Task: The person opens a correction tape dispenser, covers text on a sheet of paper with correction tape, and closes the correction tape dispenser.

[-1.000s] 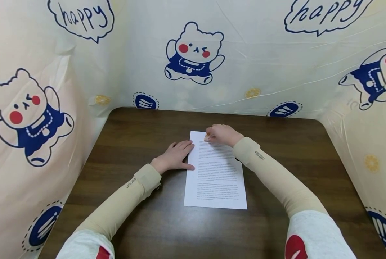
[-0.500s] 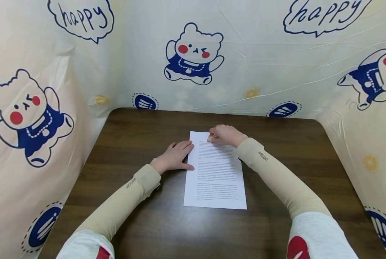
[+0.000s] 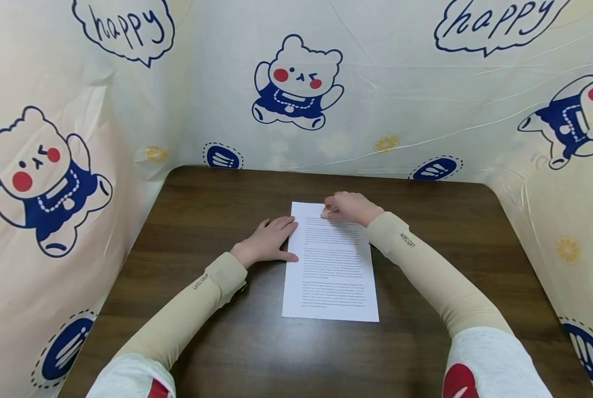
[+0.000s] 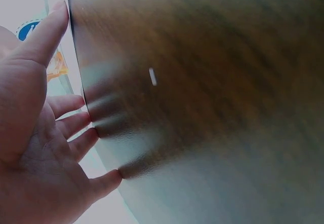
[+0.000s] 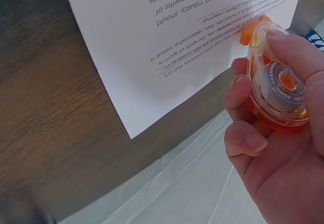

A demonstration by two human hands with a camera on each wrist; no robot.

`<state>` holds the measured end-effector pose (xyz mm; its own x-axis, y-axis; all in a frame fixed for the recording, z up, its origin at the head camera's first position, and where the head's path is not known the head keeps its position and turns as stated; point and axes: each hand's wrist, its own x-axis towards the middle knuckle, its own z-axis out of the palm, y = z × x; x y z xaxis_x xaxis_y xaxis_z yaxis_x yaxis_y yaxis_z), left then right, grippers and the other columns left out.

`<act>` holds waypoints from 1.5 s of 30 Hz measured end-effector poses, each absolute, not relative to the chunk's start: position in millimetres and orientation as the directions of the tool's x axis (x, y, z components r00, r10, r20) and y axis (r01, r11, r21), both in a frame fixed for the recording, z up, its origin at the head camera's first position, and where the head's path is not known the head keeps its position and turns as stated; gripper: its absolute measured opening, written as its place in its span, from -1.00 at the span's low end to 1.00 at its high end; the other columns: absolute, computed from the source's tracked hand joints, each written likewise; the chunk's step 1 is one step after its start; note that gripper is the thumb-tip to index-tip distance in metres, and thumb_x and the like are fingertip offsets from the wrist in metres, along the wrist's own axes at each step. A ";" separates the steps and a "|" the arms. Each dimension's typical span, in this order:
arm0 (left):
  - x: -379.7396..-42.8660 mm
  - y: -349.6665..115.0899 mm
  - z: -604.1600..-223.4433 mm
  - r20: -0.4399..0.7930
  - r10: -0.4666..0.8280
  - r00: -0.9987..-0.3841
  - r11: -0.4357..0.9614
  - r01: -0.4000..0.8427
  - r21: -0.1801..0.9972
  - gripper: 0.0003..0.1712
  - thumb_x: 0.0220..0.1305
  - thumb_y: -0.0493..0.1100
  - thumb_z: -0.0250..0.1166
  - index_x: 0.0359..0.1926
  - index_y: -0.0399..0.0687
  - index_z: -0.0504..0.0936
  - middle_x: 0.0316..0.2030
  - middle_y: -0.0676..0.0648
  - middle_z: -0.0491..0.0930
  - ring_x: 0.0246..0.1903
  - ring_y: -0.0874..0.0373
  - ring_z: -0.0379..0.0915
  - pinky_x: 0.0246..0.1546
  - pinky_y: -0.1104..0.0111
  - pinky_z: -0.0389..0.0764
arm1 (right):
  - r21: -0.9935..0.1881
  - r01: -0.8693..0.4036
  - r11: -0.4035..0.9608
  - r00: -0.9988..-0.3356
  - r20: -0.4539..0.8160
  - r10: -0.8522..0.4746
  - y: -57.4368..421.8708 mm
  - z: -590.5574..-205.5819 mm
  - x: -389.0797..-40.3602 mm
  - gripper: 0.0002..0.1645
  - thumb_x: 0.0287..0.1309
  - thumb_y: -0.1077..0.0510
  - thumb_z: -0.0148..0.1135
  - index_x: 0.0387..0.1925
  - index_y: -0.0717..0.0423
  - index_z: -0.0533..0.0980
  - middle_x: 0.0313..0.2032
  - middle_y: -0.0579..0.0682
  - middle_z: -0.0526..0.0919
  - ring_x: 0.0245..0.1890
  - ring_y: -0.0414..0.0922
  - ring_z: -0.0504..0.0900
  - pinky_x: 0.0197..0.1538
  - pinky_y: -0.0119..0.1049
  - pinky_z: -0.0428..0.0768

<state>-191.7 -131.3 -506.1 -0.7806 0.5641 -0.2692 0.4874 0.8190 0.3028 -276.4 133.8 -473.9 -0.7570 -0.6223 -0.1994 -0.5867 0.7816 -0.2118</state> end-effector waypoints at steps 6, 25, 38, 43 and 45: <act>-191.6 -131.2 -504.5 -0.265 0.566 -0.781 0.817 0.489 0.305 0.18 0.29 0.40 0.36 0.64 -0.16 0.10 0.64 -0.19 0.00 0.61 -0.13 -0.10 0.51 -0.26 -0.05 | -0.193 -0.570 0.799 -0.772 -0.208 -0.601 136.9 -472.4 -274.4 -0.67 0.40 -0.01 0.37 0.08 0.05 0.66 -0.14 0.00 0.71 -0.17 -0.05 0.61 0.02 -0.09 0.65; -191.5 -132.0 -505.6 -0.265 0.564 -0.782 0.819 0.490 0.299 0.19 0.28 0.42 0.35 0.64 -0.15 0.09 0.64 -0.19 0.00 0.62 -0.14 -0.10 0.51 -0.26 -0.06 | -0.185 -0.575 0.797 -0.771 -0.203 -0.604 153.4 -471.5 -273.5 -0.69 0.38 0.00 0.39 0.05 0.05 0.67 -0.18 0.00 0.70 -0.22 -0.05 0.59 -0.05 -0.09 0.64; -191.2 -131.9 -505.4 -0.268 0.562 -0.783 0.821 0.489 0.294 0.20 0.28 0.42 0.35 0.65 -0.14 0.08 0.64 -0.18 -0.01 0.62 -0.13 -0.11 0.52 -0.25 -0.06 | -0.193 -0.537 0.822 -0.790 -0.229 -0.569 162.9 -469.8 -271.9 -0.62 0.38 -0.01 0.39 0.11 0.07 0.65 -0.10 0.06 0.72 -0.15 -0.01 0.63 -0.01 -0.03 0.66; -191.4 -131.8 -506.1 -0.270 0.561 -0.783 0.822 0.490 0.290 0.20 0.28 0.43 0.34 0.65 -0.14 0.08 0.64 -0.18 -0.01 0.62 -0.13 -0.11 0.52 -0.25 -0.06 | -0.189 -0.536 0.823 -0.789 -0.235 -0.567 167.8 -471.1 -271.9 -0.63 0.39 -0.03 0.37 0.10 0.06 0.65 -0.11 0.04 0.71 -0.17 -0.02 0.60 -0.02 -0.05 0.65; -191.0 -131.6 -505.8 -0.274 0.559 -0.783 0.824 0.486 0.292 0.20 0.28 0.43 0.35 0.65 -0.14 0.07 0.65 -0.18 -0.02 0.62 -0.13 -0.11 0.52 -0.25 -0.06 | -0.188 -0.532 0.825 -0.791 -0.236 -0.564 169.6 -472.3 -272.1 -0.65 0.40 -0.05 0.36 0.08 0.05 0.65 -0.12 0.04 0.71 -0.18 -0.03 0.59 -0.03 -0.06 0.64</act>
